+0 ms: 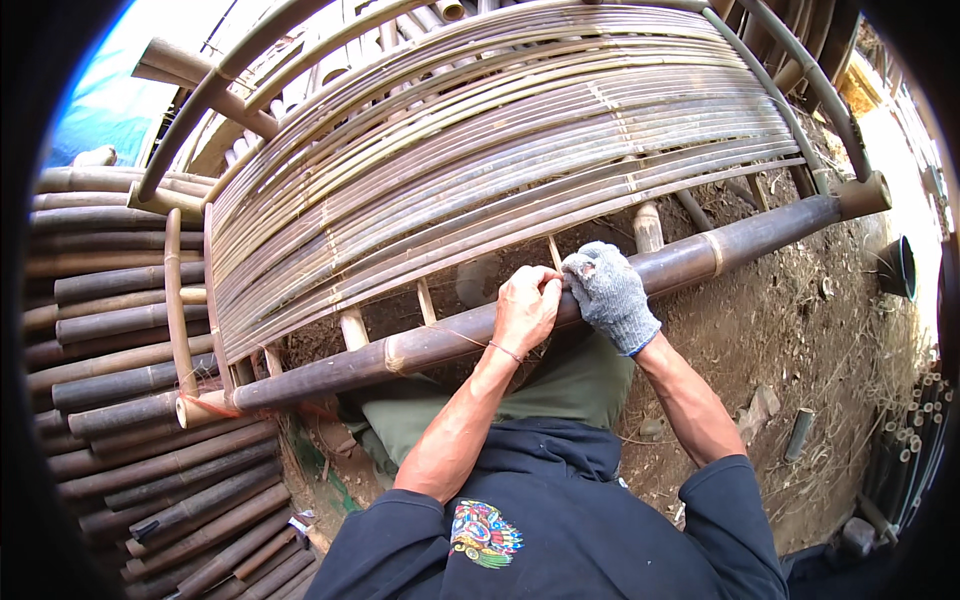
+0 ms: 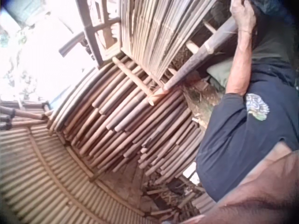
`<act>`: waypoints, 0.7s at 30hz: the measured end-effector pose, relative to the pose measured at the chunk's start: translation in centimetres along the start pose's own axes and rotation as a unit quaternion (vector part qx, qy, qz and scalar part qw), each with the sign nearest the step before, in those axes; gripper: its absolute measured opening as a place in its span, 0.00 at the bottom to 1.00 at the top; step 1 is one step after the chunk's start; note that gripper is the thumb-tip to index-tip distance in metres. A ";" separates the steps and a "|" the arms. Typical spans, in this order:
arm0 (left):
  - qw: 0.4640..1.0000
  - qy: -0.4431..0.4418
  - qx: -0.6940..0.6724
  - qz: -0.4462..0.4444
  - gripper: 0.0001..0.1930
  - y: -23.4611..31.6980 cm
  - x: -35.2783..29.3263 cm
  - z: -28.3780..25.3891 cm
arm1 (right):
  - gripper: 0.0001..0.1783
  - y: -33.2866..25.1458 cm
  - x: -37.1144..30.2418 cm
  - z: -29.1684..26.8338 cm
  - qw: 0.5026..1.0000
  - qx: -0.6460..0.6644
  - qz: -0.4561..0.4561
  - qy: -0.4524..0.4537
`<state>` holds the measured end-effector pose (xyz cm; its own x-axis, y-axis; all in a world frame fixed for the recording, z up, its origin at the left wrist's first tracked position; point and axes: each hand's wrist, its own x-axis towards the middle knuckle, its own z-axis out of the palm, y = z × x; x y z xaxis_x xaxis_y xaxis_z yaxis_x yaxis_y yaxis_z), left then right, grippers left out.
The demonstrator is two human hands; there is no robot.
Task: The person sits on the ground and weaves a thin orange string through the slats of a bamboo structure. They use both hands to pull the string through gaps and tie it around the bamboo frame.
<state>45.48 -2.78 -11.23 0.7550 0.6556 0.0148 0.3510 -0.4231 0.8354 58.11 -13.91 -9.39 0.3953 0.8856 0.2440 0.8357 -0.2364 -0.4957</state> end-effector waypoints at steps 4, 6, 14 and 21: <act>0.967 -0.129 -0.173 -0.133 0.11 -0.1 0.9 -1.1 | 0.25 0.6 -0.6 -0.9 0.994 0.087 -0.008 0.063; 0.965 -0.098 -0.205 -0.133 0.12 -0.9 0.7 -1.0 | 0.31 0.9 -0.8 -2.0 0.992 0.124 -0.016 0.033; 0.951 -0.102 -0.235 -0.171 0.09 -0.5 1.1 -1.0 | 0.23 1.1 -0.7 -1.6 0.992 0.080 -0.090 0.034; 0.992 -0.049 -0.029 -0.115 0.09 1.7 0.3 -1.8 | 0.07 1.6 0.0 -1.1 0.997 0.067 -0.034 0.004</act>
<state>45.34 -2.17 -8.84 0.7103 0.6653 -0.2300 0.4890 -0.2314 0.8410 59.83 -14.71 -9.25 0.3425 0.8947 0.2868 0.8020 -0.1195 -0.5852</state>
